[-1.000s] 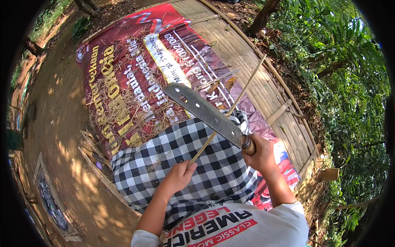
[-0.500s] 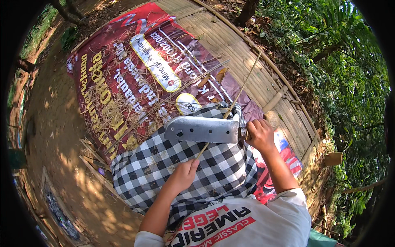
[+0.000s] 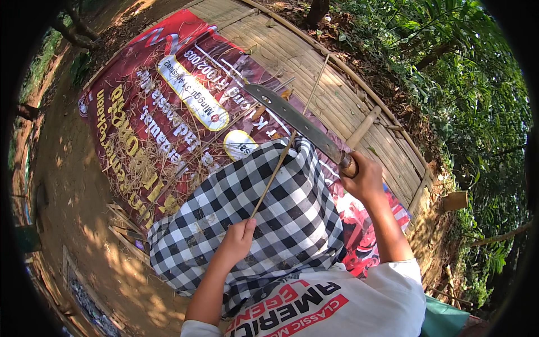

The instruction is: The person shaves a long bamboo stick using a large knife, repeatedly scraping the blade along the length of the wood to remove the outer layer and thin the material.

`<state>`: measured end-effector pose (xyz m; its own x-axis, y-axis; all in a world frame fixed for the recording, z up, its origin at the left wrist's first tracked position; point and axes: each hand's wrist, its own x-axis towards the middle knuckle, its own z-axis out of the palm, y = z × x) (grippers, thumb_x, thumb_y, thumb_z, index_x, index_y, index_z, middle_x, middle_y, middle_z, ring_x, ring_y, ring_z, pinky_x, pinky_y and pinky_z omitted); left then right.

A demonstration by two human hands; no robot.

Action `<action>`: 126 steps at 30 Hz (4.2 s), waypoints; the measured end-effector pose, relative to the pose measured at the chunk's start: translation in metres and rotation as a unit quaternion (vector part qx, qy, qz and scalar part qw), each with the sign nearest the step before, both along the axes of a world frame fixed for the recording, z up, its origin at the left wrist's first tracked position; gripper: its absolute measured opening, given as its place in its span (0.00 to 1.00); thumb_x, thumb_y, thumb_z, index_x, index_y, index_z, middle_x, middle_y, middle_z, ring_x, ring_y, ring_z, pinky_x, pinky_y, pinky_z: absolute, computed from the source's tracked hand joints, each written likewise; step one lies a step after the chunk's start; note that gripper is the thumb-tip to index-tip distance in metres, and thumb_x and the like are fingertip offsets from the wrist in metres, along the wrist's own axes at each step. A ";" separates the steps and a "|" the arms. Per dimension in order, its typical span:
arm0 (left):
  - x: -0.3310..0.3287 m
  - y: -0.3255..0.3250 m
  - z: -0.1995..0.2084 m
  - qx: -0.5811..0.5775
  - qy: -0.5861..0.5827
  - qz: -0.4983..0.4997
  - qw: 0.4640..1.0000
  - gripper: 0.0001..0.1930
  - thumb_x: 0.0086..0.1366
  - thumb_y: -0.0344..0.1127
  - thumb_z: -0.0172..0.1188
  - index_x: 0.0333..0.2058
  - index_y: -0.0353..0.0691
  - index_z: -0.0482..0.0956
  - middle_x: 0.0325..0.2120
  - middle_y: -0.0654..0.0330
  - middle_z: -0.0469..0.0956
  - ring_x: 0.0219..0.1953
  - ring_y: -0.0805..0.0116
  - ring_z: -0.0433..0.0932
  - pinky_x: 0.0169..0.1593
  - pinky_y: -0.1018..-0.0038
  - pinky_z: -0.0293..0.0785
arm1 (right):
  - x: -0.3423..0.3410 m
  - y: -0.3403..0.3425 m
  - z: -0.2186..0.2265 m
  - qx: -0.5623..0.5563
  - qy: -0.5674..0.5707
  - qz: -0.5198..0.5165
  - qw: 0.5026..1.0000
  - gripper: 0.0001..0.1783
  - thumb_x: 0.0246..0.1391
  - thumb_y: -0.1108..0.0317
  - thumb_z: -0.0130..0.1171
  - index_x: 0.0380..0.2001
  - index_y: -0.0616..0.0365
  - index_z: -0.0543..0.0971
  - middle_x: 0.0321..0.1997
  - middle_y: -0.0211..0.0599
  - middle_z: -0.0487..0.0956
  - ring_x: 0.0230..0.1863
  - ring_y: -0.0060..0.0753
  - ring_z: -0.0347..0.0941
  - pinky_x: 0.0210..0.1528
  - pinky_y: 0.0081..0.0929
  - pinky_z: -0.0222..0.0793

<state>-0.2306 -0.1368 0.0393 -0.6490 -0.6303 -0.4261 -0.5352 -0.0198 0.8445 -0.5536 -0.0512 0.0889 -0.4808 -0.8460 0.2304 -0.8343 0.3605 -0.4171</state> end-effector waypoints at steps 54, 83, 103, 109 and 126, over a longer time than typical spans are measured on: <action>0.082 0.076 -0.015 -0.191 -0.201 0.025 0.960 0.19 0.69 0.48 0.52 0.31 0.34 0.72 0.14 0.45 0.75 0.20 0.42 0.78 0.25 0.53 0.75 | -0.074 -0.088 -0.014 0.145 0.196 -0.021 0.969 0.09 0.45 0.63 0.57 0.27 0.57 0.78 0.23 0.47 0.78 0.27 0.51 0.77 0.35 0.43 0.73; 0.092 0.081 -0.028 -0.183 -0.184 0.031 0.965 0.19 0.70 0.46 0.50 0.29 0.35 0.72 0.15 0.44 0.76 0.19 0.41 0.77 0.26 0.51 0.74 | -0.042 -0.092 -0.021 0.090 0.242 0.296 0.920 0.12 0.39 0.61 0.61 0.28 0.54 0.76 0.28 0.39 0.78 0.31 0.44 0.79 0.34 0.41 0.74; 0.098 0.067 0.001 -0.079 -0.095 0.104 0.987 0.14 0.70 0.40 0.51 0.34 0.33 0.72 0.17 0.43 0.73 0.23 0.38 0.75 0.25 0.54 0.67 | 0.001 -0.054 0.011 0.036 -0.339 0.058 0.938 0.14 0.39 0.69 0.64 0.31 0.66 0.76 0.20 0.29 0.70 0.23 0.21 0.64 0.25 0.27 0.61; 0.097 0.064 0.000 -0.064 -0.080 0.064 0.993 0.12 0.71 0.39 0.49 0.36 0.34 0.72 0.17 0.42 0.73 0.25 0.37 0.75 0.28 0.52 0.68 | 0.019 -0.052 0.027 0.094 -0.391 0.077 0.912 0.15 0.47 0.68 0.66 0.36 0.65 0.77 0.21 0.26 0.72 0.23 0.18 0.66 0.25 0.24 0.62; 0.097 0.080 -0.014 -0.207 -0.134 0.032 0.969 0.13 0.70 0.40 0.50 0.30 0.38 0.71 0.15 0.47 0.75 0.20 0.42 0.76 0.25 0.51 0.71 | -0.006 -0.005 0.010 0.096 -0.604 -0.063 0.789 0.13 0.42 0.79 0.61 0.33 0.67 0.71 0.19 0.40 0.74 0.17 0.34 0.73 0.22 0.32 0.72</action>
